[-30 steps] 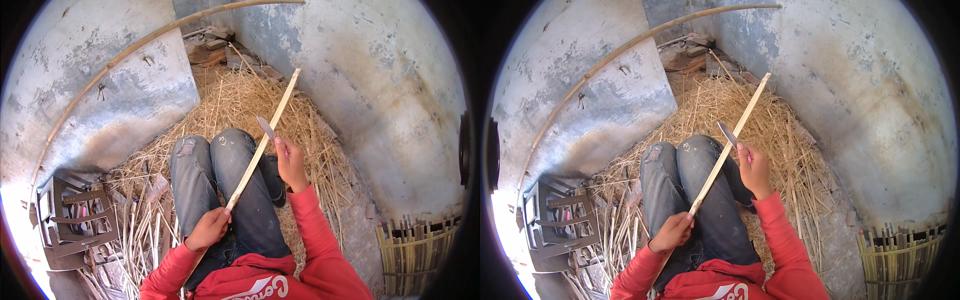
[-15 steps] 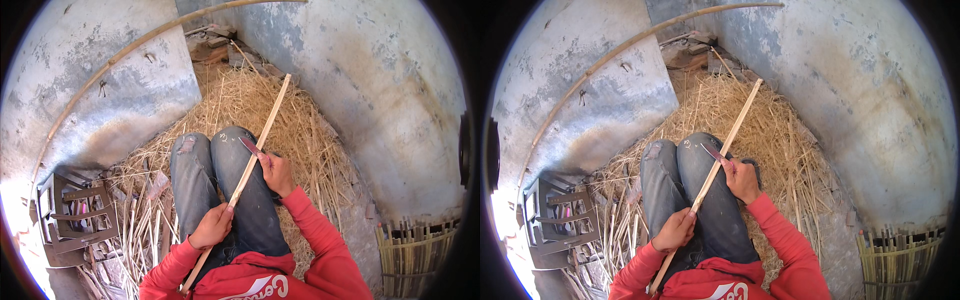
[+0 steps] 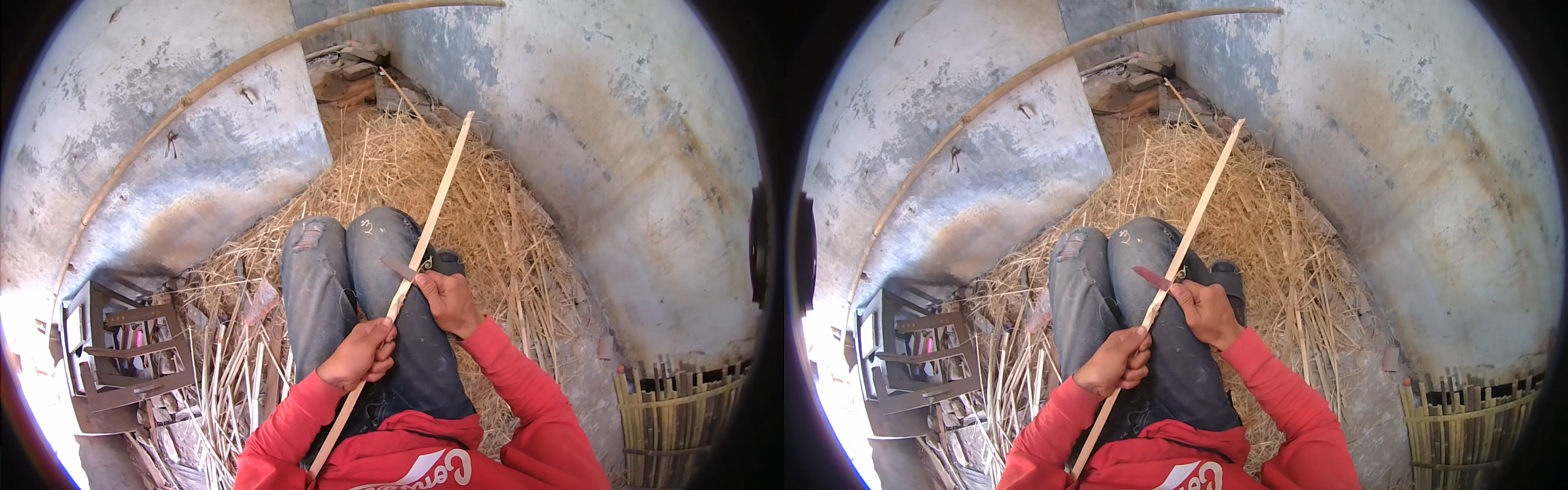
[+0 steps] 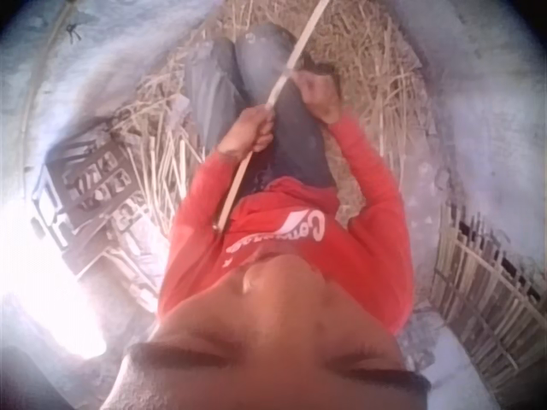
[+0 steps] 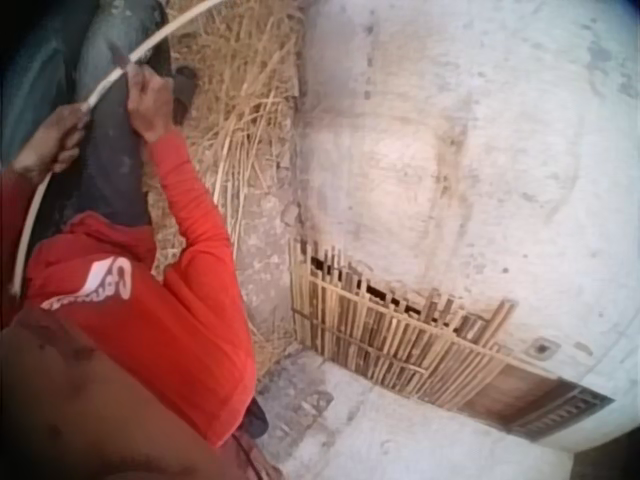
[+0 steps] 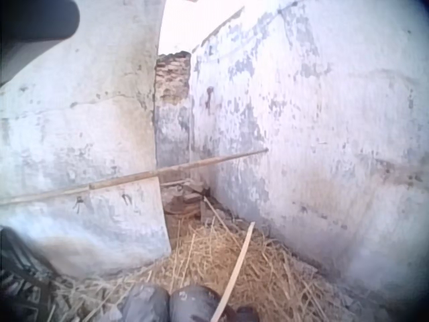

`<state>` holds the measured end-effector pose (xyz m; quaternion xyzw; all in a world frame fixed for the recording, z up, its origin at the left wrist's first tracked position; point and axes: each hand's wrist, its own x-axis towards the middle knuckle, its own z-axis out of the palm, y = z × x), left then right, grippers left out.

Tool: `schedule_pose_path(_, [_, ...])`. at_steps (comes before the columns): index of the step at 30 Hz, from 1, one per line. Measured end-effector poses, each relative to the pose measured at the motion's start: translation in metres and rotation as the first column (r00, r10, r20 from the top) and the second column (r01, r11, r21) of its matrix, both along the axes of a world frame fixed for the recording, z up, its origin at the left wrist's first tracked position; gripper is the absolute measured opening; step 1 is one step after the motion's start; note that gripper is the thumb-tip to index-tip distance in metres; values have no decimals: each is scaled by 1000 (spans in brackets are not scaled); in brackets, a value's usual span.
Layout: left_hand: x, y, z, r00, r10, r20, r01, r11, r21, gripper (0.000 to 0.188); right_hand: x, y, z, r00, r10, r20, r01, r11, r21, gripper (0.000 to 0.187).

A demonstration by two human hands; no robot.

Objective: The person scrapes a long, thin bamboo strip using a small knife while sitting on a straw-covered floor.

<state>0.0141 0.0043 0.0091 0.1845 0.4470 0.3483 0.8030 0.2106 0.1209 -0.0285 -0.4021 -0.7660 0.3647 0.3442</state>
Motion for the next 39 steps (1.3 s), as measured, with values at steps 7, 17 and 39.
schedule_pose_path(7, [-3, 11, -2, 996, -34, 77, 34, 999, 3, 36, 7, 6, -5, 990, 142, 17, -141, 989, -44, 45])
schedule_pose_path(17, [-5, 5, -2, 980, 66, -190, -38, 988, 148, 37, 28, 18, 9, 859, 110, -500, -422, 705, -570, 52])
schedule_pose_path(39, [-28, 7, 2, 984, 163, -67, -156, 983, 96, 39, 27, -43, 37, 917, 294, -269, -373, 870, -321, 11])
